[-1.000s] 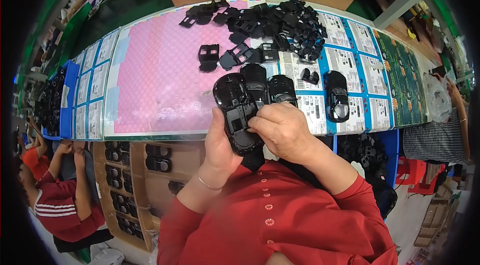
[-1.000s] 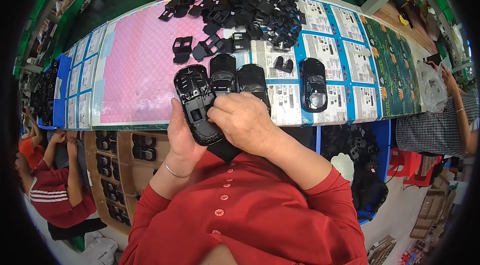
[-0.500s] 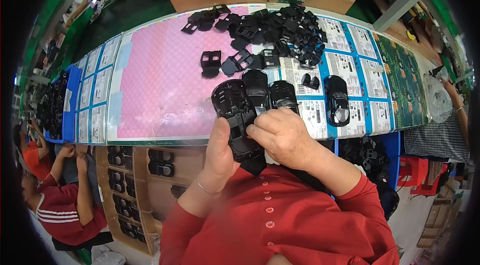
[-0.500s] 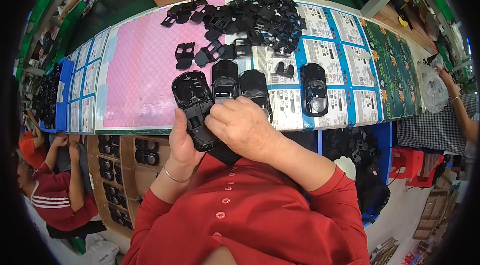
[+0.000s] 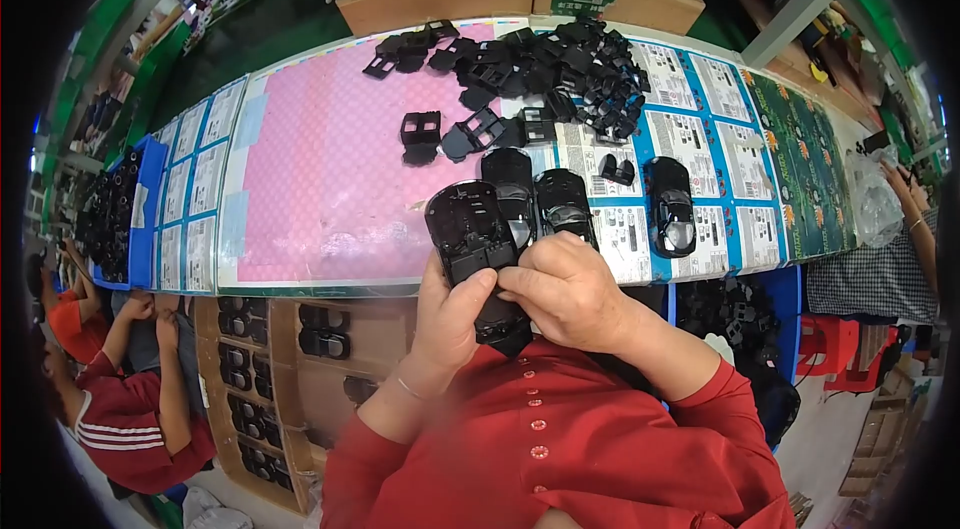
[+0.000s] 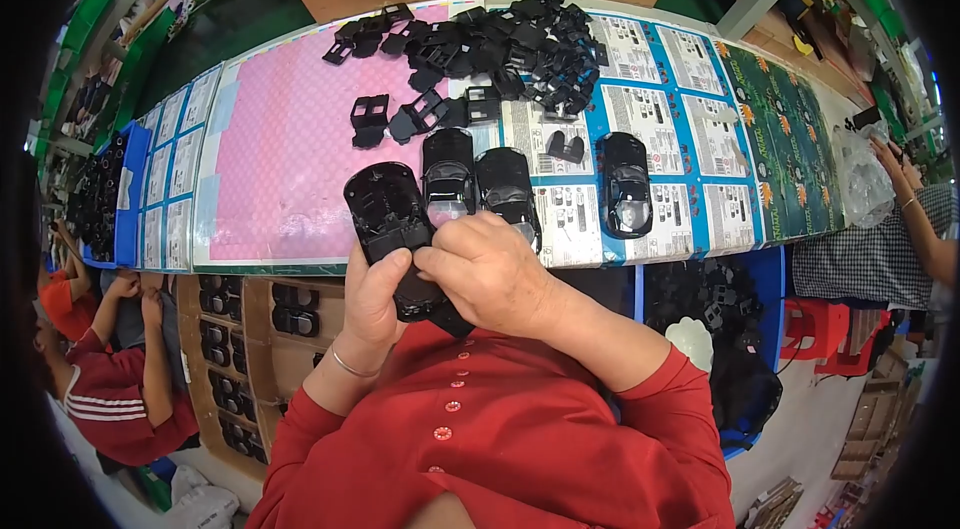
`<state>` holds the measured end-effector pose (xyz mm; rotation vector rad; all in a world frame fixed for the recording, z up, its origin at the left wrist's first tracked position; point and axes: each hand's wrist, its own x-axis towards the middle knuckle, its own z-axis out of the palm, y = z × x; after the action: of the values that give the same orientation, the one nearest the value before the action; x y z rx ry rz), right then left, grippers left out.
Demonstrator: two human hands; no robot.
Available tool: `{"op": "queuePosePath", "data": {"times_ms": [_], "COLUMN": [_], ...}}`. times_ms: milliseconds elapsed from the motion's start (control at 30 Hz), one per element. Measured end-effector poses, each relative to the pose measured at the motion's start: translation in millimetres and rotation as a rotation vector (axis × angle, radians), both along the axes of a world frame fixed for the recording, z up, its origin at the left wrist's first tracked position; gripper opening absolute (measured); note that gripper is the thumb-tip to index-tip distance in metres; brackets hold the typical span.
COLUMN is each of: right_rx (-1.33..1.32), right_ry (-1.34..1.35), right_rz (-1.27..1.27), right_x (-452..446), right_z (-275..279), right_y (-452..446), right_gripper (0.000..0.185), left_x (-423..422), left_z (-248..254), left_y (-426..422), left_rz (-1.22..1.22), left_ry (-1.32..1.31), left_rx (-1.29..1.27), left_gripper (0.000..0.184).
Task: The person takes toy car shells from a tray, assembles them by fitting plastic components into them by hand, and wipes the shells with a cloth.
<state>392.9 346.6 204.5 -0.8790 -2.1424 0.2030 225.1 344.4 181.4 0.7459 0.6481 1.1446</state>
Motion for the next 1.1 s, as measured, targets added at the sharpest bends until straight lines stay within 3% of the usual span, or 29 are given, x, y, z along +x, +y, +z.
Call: {"op": "queuePosePath", "data": {"times_ms": [67,267,367,533,767,867,900,1000,1100], "right_rx": [-0.064,-0.729,-0.941,-0.947,-1.034,-0.830,-0.704,-0.378,-0.171], "right_ry": [0.070,0.650,0.485,0.495,0.520,0.388,0.325,0.020,-0.227], "right_rz": [0.028,-0.100,-0.059,-0.046,-0.036,-0.028,-0.137,-0.467,-0.585], "right_x": [1.5,0.4,5.1,5.2,4.5,22.5,30.4,66.1,94.4], "right_z": [0.3,-6.6,1.2,-5.0,-3.3,-7.4,-11.2,-16.6,-26.2], "right_y": [-2.4,-3.3,-0.9,-0.7,3.5,9.9,13.9,28.0,43.4], "right_gripper": [0.024,0.028,0.022,0.022,0.020,0.017,0.022,0.012,0.020], "left_x": [2.2,6.7,8.3,7.7,7.6,2.9,0.9,-7.3,-12.3], "left_z": [0.2,5.3,4.9,4.5,1.3,-7.5,-4.7,-6.5,-6.1], "left_y": [-1.6,-8.6,-11.7,-12.6,-8.1,-4.3,-3.3,-2.7,0.5], "left_rz": [0.024,-0.025,-0.008,-0.001,0.001,-0.029,-0.019,0.048,0.050], "left_ry": [0.022,0.016,0.076,0.273,0.312,0.257,0.221,0.141,0.126], "left_rx": [-0.020,-0.056,-0.016,0.158,0.152,0.081,0.029,-0.078,-0.093], "left_gripper": [0.038,0.041,0.042,0.042,0.037,0.033,0.033,0.030,0.029]}}
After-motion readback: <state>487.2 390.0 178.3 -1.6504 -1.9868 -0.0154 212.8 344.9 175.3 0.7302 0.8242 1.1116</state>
